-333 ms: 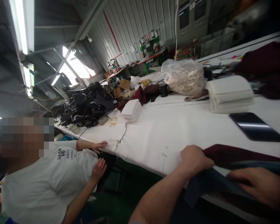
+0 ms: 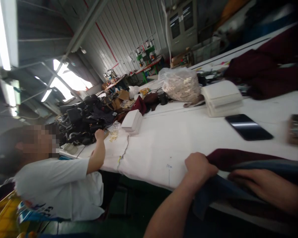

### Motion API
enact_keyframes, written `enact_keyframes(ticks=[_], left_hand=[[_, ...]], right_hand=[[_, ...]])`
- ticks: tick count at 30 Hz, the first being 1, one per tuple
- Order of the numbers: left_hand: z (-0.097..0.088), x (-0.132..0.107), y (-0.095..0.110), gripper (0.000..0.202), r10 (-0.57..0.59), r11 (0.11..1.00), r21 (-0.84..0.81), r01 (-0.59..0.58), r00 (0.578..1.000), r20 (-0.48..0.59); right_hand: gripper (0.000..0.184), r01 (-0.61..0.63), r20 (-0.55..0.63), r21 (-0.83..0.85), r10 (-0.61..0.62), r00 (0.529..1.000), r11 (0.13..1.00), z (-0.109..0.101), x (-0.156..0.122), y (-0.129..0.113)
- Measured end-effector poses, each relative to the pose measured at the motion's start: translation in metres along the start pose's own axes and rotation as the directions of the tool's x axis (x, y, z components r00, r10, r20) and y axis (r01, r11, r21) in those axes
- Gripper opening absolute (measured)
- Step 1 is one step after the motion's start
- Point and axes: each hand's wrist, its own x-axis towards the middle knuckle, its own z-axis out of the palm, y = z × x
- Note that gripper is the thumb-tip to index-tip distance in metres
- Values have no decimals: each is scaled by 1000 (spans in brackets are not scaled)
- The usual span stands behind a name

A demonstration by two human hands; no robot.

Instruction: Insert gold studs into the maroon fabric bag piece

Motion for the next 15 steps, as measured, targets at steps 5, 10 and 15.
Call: enact_keyframes(ticks=[5, 10, 15], left_hand=[[6, -16, 1, 35, 67, 998, 7, -67, 996, -53], [20, 6, -10, 35, 155, 987, -27, -157, 985, -72], [22, -12, -13, 28, 124, 990, -47, -135, 975, -187]], right_hand=[[19, -154, 120, 148, 137, 983, 977, -45, -10, -66], [15, -261, 113, 247, 240, 964, 933, -44, -17, -51], [18, -262, 27, 284, 265, 964, 923, -34, -38, -44]])
